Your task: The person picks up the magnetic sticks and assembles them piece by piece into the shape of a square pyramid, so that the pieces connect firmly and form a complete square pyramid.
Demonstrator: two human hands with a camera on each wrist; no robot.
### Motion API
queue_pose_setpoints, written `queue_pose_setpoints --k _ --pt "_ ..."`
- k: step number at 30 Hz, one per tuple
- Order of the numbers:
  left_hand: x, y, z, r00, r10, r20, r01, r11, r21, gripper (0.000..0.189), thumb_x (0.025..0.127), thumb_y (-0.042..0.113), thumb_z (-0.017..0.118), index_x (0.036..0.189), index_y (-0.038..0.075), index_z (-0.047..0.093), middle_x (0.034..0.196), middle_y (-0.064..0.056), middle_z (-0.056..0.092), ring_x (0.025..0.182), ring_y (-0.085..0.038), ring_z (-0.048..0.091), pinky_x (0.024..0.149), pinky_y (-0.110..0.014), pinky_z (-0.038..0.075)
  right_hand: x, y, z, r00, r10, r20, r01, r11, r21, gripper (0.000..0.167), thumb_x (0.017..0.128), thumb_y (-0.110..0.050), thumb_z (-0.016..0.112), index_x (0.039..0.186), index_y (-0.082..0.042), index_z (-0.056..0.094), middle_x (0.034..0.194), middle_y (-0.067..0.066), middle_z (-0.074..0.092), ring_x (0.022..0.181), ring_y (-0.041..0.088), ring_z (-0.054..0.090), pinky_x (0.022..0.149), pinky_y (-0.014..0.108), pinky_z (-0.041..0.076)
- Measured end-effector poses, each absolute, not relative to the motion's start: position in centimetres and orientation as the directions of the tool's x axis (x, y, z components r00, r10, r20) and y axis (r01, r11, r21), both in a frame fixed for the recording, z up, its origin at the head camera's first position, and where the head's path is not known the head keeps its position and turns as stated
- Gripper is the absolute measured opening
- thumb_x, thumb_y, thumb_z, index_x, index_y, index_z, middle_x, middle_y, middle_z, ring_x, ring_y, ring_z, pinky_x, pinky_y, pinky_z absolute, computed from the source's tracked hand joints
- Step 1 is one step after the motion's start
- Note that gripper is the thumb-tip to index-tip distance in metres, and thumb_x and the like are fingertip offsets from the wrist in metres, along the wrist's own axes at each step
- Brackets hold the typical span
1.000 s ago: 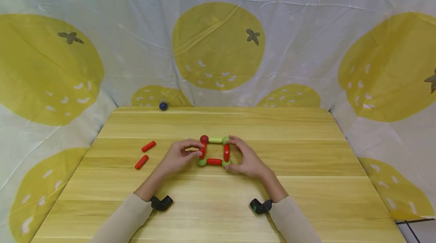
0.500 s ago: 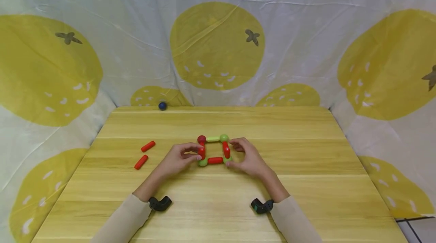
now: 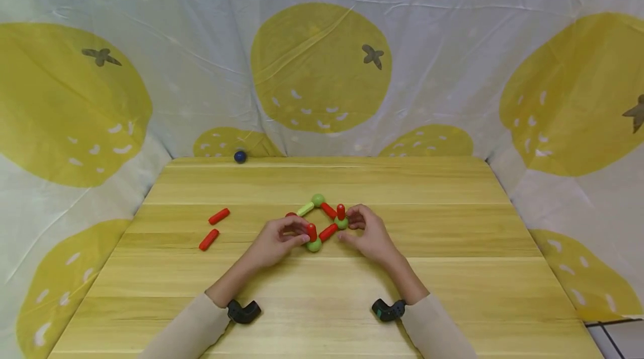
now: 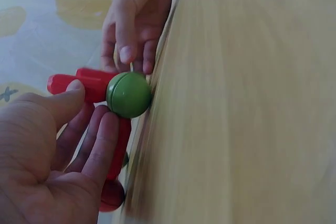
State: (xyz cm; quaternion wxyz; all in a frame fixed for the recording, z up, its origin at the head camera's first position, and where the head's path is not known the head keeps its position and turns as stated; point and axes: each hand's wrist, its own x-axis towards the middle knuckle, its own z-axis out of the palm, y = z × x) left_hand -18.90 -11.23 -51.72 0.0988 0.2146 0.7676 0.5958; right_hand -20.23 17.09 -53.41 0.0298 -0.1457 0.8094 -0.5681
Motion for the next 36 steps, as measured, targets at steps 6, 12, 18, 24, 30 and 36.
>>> queue_pose_setpoints --k 6,12,18,24,30,36 --pt "-18.6 -9.8 -51.6 -0.884 0.451 0.123 0.235 0.201 0.951 0.023 0.095 0.016 0.075 0.118 0.013 0.071 0.11 -0.005 0.075 0.1 -0.017 0.072 0.086 -0.025 0.061 -20.1 16.9 -53.5 -0.936 -0.329 0.126 -0.23 0.3 -0.926 0.083 0.075 -0.022 0.095 0.143 -0.012 0.048 0.142 0.009 0.056 0.132 0.029 0.056 0.112 0.045 0.049" --pt "-18.2 -8.8 -51.3 -0.865 0.492 0.101 0.223 0.195 0.955 0.025 0.097 0.016 0.073 0.122 0.018 0.07 0.112 0.001 0.075 0.101 -0.013 0.073 0.087 -0.025 0.06 -19.9 16.6 -53.5 -0.903 -0.399 0.16 -0.308 0.34 -0.889 0.111 0.069 -0.029 0.099 0.157 -0.014 0.032 0.156 0.008 0.04 0.144 0.031 0.044 0.116 0.053 0.042" --pt "-17.9 -8.8 -51.2 -0.857 0.508 0.084 0.213 0.201 0.956 0.029 0.098 0.015 0.072 0.127 0.018 0.07 0.118 0.002 0.075 0.106 -0.011 0.073 0.091 -0.025 0.06 -20.0 16.3 -53.6 -0.908 -0.397 0.132 -0.299 0.393 -0.87 0.119 0.066 -0.036 0.1 0.16 -0.017 0.028 0.158 0.004 0.041 0.141 0.027 0.048 0.114 0.049 0.045" --pt "-17.9 -9.1 -51.3 -0.849 0.522 0.081 0.217 0.204 0.955 0.031 0.098 0.015 0.072 0.129 0.016 0.069 0.119 0.0 0.076 0.108 -0.011 0.073 0.092 -0.025 0.059 -20.0 16.0 -53.5 -0.923 -0.376 0.085 -0.263 0.454 -0.851 0.125 0.064 -0.046 0.099 0.162 -0.019 0.027 0.158 0.003 0.042 0.133 0.027 0.053 0.112 0.048 0.047" --pt "-17.8 -9.2 -51.3 -0.823 0.56 0.097 0.228 0.168 0.959 0.035 0.099 0.014 0.07 0.134 0.011 0.067 0.125 -0.008 0.073 0.114 -0.018 0.072 0.094 -0.025 0.059 -20.1 15.9 -53.3 -0.927 -0.37 0.057 -0.242 0.476 -0.845 0.127 0.065 -0.05 0.097 0.163 -0.017 0.025 0.161 0.006 0.04 0.131 0.029 0.054 0.11 0.049 0.047" --pt "-17.6 -10.2 -51.0 -0.818 0.569 0.088 0.217 0.163 0.962 0.04 0.1 0.019 0.069 0.137 0.004 0.064 0.128 -0.013 0.072 0.117 -0.024 0.071 0.096 -0.025 0.058 -19.8 16.3 -53.2 -0.927 -0.374 0.024 -0.211 0.468 -0.858 0.124 0.07 -0.042 0.096 0.164 -0.016 0.02 0.164 0.009 0.035 0.136 0.035 0.053 0.113 0.054 0.045"
